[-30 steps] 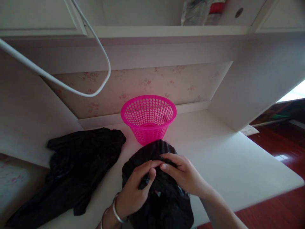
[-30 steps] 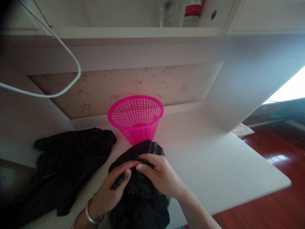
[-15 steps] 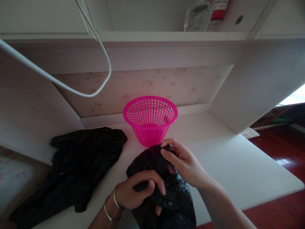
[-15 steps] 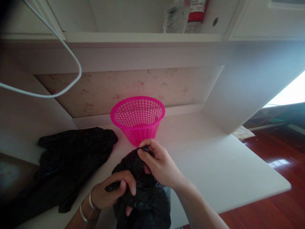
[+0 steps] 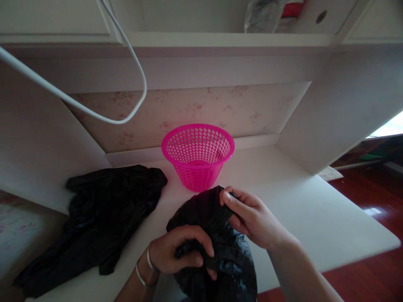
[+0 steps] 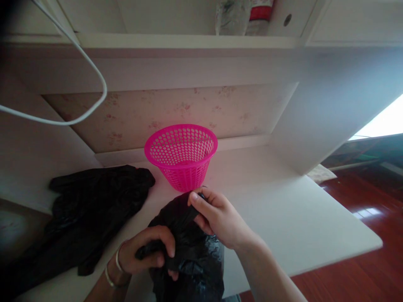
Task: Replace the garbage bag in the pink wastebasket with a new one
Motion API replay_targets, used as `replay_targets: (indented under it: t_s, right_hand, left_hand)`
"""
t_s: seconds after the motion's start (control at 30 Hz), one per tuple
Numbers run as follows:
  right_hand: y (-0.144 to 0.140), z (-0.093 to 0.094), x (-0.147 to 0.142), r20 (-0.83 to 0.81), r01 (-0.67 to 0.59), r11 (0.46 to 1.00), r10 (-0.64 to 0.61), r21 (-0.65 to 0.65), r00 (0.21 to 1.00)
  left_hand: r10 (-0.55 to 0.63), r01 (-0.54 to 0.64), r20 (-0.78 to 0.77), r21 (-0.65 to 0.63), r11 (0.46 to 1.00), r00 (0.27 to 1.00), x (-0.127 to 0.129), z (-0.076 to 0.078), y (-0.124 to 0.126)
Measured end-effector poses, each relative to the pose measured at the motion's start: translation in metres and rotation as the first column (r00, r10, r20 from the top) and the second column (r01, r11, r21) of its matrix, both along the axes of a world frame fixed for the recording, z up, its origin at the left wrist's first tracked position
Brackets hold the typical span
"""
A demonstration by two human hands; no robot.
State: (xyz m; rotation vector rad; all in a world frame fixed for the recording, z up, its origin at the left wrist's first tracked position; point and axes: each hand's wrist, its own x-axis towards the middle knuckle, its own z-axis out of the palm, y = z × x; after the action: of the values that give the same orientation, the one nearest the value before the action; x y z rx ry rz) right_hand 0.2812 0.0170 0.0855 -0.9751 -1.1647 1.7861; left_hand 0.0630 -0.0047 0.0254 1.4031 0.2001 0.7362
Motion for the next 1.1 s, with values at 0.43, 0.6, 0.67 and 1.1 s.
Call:
replay_targets:
  t_s: [0.43,0.6,0.67,1.1]
  right_hand:
    - [-0.04,0.003,0.002,0.25,-0.297,0.941,0.251,0.165,0.935]
    - [-0.04,-0.012,-0.003,0.479,-0.159,0.948,0.007,0.276,0.878]
    - [-0.038,-0.015,-0.005,0.537,-0.174,0.932,-0.026,0.319,0.843]
    - [-0.019,-0.014,0.003,0.521,-0.385,0.362,-0.463,0.849,0.717]
  left_hand:
    - [0.835,-0.624,-0.039,0.645,0.441,0.549,0.027,-0.002,-0.008]
    - [0.807,-0.552,-0.014,0.723,0.416,0.59,0.027,0.009,-0.01]
    - [0.791,-0.526,-0.016,0.738,0.422,0.612,0.027,0.011,-0.01]
    - [0.772,-0.364,-0.137,0.822,0.438,0.62,0.018,0.021,-0.009]
